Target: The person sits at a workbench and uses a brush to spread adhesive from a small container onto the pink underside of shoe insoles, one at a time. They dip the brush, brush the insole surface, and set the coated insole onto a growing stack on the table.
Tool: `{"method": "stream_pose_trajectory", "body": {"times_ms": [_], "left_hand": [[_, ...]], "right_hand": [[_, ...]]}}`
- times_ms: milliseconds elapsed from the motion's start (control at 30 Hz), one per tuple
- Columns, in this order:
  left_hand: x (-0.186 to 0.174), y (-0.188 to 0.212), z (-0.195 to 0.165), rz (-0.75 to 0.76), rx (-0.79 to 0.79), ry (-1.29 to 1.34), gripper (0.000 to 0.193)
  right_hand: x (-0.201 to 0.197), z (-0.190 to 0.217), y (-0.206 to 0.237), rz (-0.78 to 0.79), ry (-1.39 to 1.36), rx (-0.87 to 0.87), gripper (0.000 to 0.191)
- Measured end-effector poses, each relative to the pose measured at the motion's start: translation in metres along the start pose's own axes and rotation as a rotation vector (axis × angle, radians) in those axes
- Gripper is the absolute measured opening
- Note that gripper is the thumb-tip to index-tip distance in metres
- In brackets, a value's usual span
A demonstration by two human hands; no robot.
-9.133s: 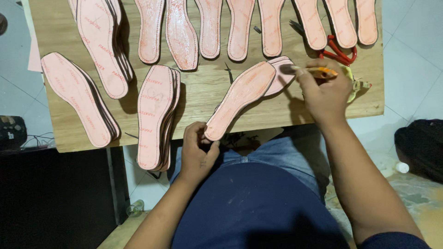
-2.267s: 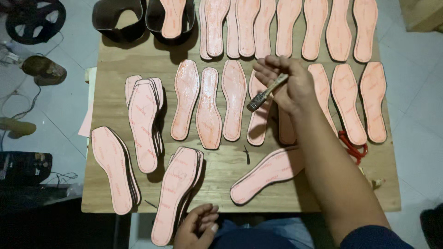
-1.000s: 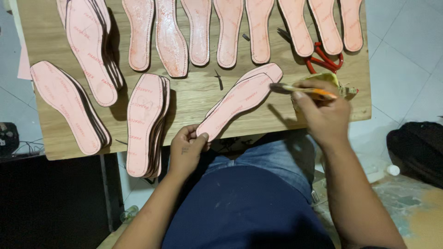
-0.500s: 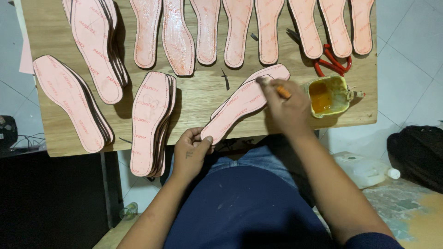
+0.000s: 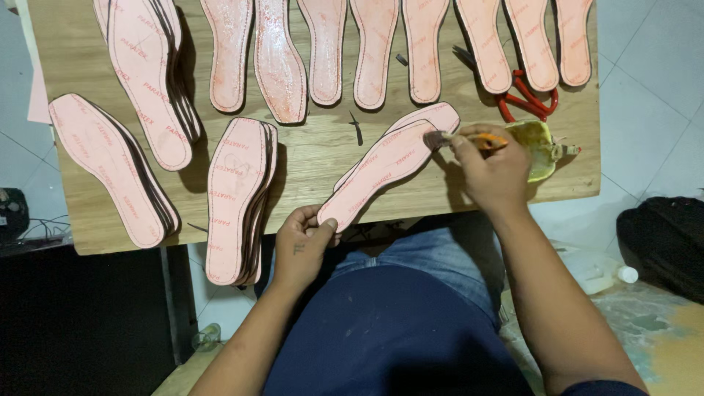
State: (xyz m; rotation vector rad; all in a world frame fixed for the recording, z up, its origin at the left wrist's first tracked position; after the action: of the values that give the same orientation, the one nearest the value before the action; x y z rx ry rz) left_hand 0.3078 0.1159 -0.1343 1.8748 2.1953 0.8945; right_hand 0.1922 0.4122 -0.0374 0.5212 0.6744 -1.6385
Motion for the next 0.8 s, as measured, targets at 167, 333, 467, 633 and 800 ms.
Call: {"method": "stream_pose_trajectory", "body": {"times_ms": [167, 333, 467, 633, 800], "left_hand": [[0.0, 0.0, 0.0, -0.013, -0.02, 0.001, 0.038], [0.001, 0.0, -0.004, -0.022, -0.03, 0.011, 0.038], [0.003, 0.001, -0.005, 0.002, -0.061, 0.044, 0.04], [0.013, -0.005, -0.002, 0.092, -0.063, 0.113, 0.046], [0.02, -0.012, -0.001, 0.149, -0.061, 0.193, 0.048]], "right_hand": [[-0.011, 0.017, 0.009, -0.068, 0.164, -0.272, 0.014], [-0.011, 0.031, 0.029, 0.083, 0.204, -0.279, 0.012], [-0.043, 0.019, 0.044, 0.022, 0.125, -0.006, 0.011], [-0.09, -0.001, 0.034, -0.243, 0.334, -0.143, 0.009], [-0.086, -0.015, 0.021, -0.112, 0.4, 0.023, 0.017]]}}
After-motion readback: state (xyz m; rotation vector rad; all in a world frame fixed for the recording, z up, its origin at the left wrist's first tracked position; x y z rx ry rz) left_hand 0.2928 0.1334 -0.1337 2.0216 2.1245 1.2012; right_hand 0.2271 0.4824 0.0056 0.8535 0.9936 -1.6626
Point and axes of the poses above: each hand's wrist, its own y-axis away from the middle knuckle, its own x-axis out of the palm, z = x × y, the point moved 4 cm from there along -y, towards the middle knuckle, and after that the axes turned 7 degrees about y, right-handed, at the moved point
